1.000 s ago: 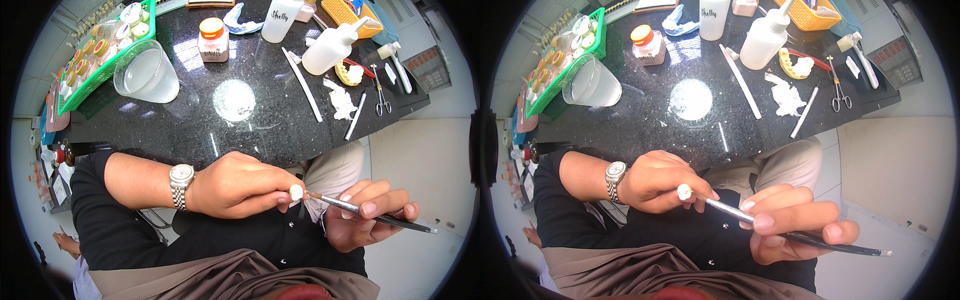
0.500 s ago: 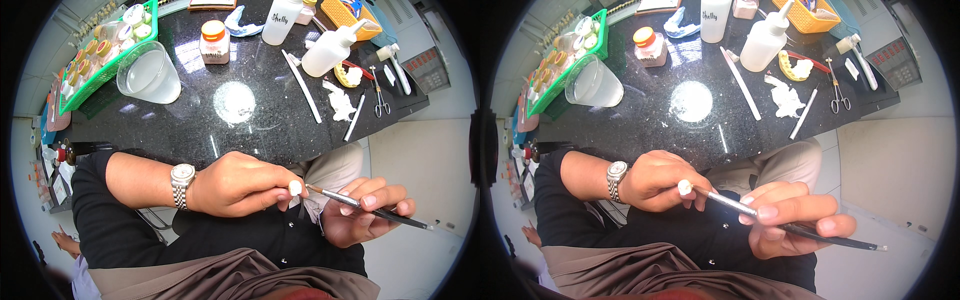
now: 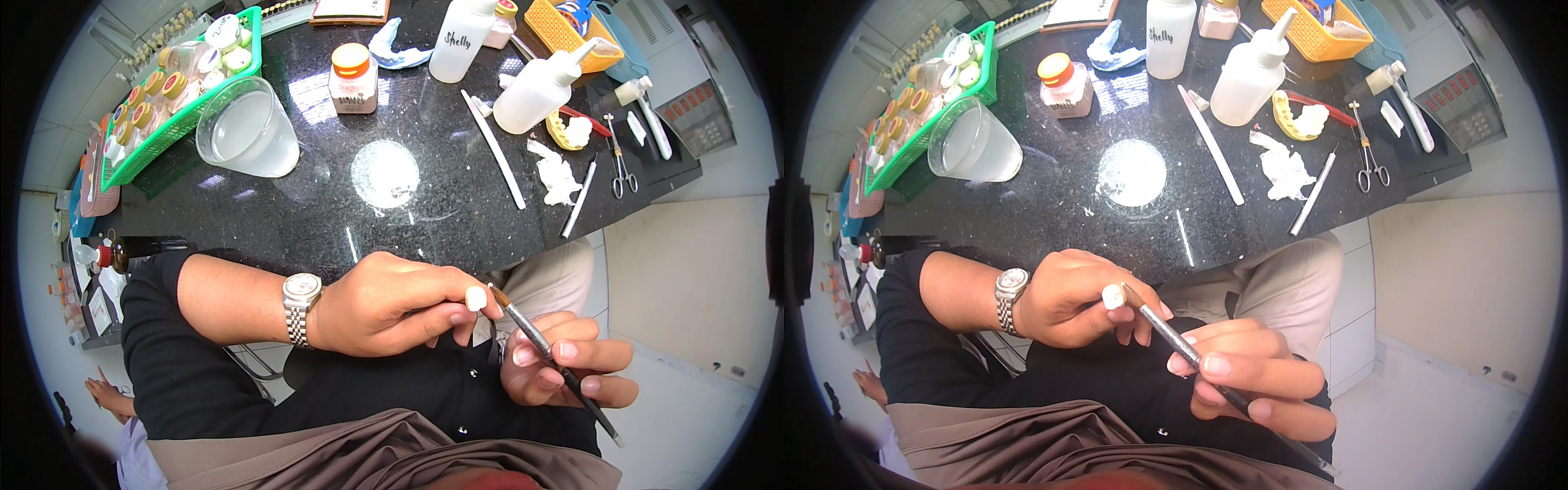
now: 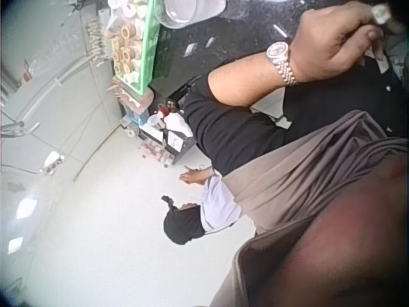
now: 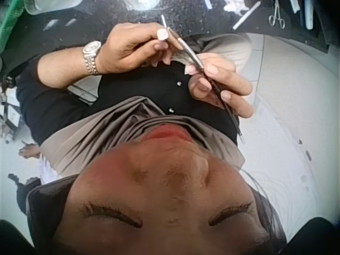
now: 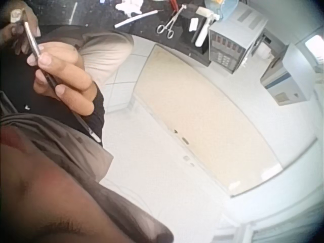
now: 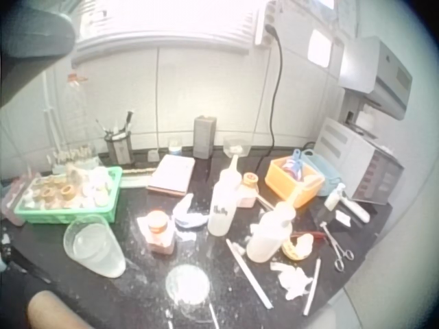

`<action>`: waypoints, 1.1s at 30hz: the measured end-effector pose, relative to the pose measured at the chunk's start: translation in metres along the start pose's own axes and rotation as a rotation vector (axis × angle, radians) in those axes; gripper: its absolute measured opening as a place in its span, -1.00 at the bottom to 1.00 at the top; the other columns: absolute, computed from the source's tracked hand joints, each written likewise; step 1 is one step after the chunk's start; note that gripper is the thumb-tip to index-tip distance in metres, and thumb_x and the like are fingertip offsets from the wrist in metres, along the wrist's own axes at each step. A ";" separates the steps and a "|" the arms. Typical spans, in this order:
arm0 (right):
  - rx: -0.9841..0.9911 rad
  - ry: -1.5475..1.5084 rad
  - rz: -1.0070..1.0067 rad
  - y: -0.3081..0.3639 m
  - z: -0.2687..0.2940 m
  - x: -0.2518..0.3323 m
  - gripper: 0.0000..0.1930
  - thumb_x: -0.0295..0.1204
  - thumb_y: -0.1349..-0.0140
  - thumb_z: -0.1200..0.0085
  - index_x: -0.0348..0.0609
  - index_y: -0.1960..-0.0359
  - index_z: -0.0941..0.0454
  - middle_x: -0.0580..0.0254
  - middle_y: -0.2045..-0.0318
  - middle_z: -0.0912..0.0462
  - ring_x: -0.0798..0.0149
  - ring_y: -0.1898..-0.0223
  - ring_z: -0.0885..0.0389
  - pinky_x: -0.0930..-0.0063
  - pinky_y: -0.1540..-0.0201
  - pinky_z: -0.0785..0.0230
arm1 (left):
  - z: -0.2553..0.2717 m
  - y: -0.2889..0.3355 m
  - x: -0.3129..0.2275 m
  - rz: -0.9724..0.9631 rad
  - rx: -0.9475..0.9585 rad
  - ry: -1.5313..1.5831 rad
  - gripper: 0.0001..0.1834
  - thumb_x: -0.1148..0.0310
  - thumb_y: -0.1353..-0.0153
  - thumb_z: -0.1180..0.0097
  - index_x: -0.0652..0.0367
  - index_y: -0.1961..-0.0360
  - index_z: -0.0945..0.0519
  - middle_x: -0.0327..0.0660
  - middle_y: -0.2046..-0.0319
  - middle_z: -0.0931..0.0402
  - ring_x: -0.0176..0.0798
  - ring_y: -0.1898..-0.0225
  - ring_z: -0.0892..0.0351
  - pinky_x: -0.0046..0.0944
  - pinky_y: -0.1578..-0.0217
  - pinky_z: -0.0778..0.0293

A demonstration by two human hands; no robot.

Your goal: The person holds a small white dental prosthetic in their left hand and uses a fine brush in their right hand to apply a white substance to its surface. They repeatedly dip the brush into a small container of white material on the table and apply it to the prosthetic, rotating the object to cover different areas.

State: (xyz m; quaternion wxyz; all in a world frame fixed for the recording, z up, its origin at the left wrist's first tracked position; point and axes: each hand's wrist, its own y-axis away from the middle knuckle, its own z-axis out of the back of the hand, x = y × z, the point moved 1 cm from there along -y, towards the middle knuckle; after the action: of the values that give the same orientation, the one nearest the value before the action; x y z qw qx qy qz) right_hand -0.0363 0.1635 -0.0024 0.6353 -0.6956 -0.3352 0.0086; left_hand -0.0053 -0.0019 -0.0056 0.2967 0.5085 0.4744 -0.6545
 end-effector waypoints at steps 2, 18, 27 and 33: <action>0.026 -0.002 0.011 0.000 0.000 0.000 -0.61 -0.77 0.02 0.00 -0.23 0.30 -0.04 -0.10 0.32 -0.36 0.10 0.56 -0.52 0.35 0.52 -0.56 | 0.000 0.000 0.000 0.007 0.002 0.006 -0.78 0.52 -0.20 0.10 0.26 0.13 -0.45 -0.17 0.44 -0.54 -0.38 0.50 -0.57 -0.45 0.56 -0.50; 0.133 0.010 0.057 0.003 0.010 0.003 -0.58 -0.76 0.08 -0.07 -0.25 0.32 -0.05 -0.13 0.30 -0.36 0.00 0.53 -0.53 0.30 0.53 -0.57 | -0.001 0.001 0.003 0.003 -0.021 0.001 -0.78 0.51 -0.20 0.09 0.26 0.12 -0.44 -0.18 0.44 -0.54 -0.39 0.52 -0.56 -0.46 0.58 -0.49; -0.083 0.045 0.034 0.001 0.001 0.001 -0.63 -0.71 -0.02 -0.02 -0.23 0.30 -0.04 -0.05 0.35 -0.35 0.15 0.60 -0.50 0.46 0.59 -0.54 | -0.002 0.000 0.003 -0.017 -0.021 0.030 -0.78 0.52 -0.20 0.11 0.29 0.12 -0.43 -0.14 0.33 -0.54 -0.38 0.46 -0.58 -0.45 0.56 -0.51; -0.147 0.080 -0.096 -0.005 -0.001 0.000 -0.71 -0.61 -0.13 0.03 -0.20 0.25 -0.08 0.06 0.36 -0.32 0.32 0.60 -0.43 0.59 0.59 -0.46 | 0.000 0.000 0.001 -0.004 0.002 0.009 -0.79 0.52 -0.20 0.11 0.29 0.13 -0.43 -0.14 0.34 -0.54 -0.37 0.48 -0.57 -0.44 0.57 -0.49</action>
State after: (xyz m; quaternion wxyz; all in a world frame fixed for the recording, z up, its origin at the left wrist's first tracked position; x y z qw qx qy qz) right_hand -0.0383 0.1630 0.0026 0.5953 -0.7232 -0.3422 -0.0742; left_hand -0.0054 -0.0017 -0.0063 0.2926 0.5107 0.4760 -0.6535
